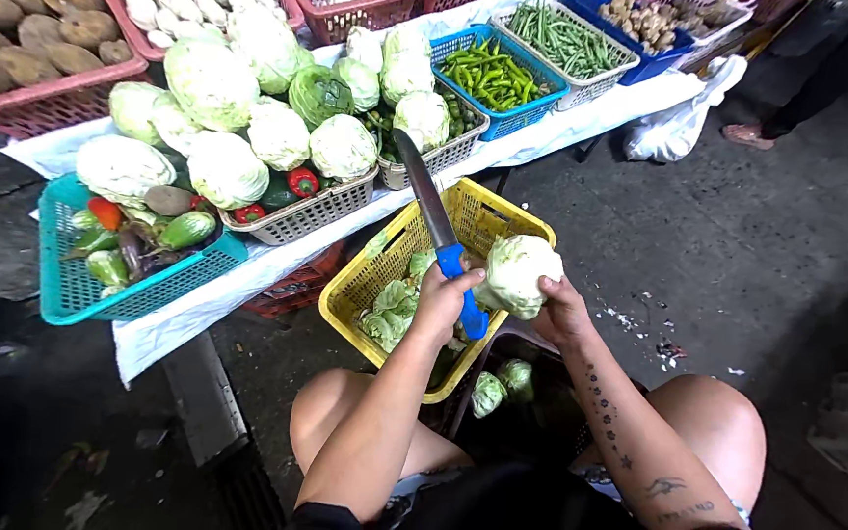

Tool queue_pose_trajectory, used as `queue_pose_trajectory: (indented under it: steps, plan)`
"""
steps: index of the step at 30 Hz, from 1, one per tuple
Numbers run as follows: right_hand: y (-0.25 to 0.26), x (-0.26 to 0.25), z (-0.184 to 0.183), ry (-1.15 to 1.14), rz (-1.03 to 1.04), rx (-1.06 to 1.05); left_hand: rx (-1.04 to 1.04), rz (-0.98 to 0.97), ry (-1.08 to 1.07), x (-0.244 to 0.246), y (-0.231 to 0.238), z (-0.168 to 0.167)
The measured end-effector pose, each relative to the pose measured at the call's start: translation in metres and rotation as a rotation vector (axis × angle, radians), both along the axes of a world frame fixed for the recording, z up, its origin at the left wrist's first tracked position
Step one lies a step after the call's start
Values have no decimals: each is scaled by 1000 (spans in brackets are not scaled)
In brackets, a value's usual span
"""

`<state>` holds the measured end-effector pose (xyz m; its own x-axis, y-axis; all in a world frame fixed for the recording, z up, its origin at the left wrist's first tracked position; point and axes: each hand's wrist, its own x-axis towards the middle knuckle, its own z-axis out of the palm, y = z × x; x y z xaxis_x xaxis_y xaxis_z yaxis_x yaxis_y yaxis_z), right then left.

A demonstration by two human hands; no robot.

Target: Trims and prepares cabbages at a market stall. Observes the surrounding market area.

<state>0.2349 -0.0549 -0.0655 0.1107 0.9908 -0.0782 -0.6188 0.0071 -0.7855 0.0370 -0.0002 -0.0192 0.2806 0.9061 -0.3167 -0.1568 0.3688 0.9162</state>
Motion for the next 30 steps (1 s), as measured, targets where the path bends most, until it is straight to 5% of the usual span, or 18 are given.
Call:
queue_pose_trajectory:
  steps: [5, 11, 19, 24, 30]
  plan:
    - [-2, 15, 4, -41, 202, 10, -7, -61, -47, 1, 2, 5]
    - [2, 1, 9, -301, -104, -180, 115, 77, 44, 0, 4, 5]
    - [-2, -7, 15, -125, 115, -193, 117, -47, 81, -1, 3, 6]
    - [2, -11, 14, -273, -62, -183, 125, 55, 315, 5, 3, 2]
    - [10, -10, 10, -359, -406, -194, 140, 121, 182, -5, 4, 14]
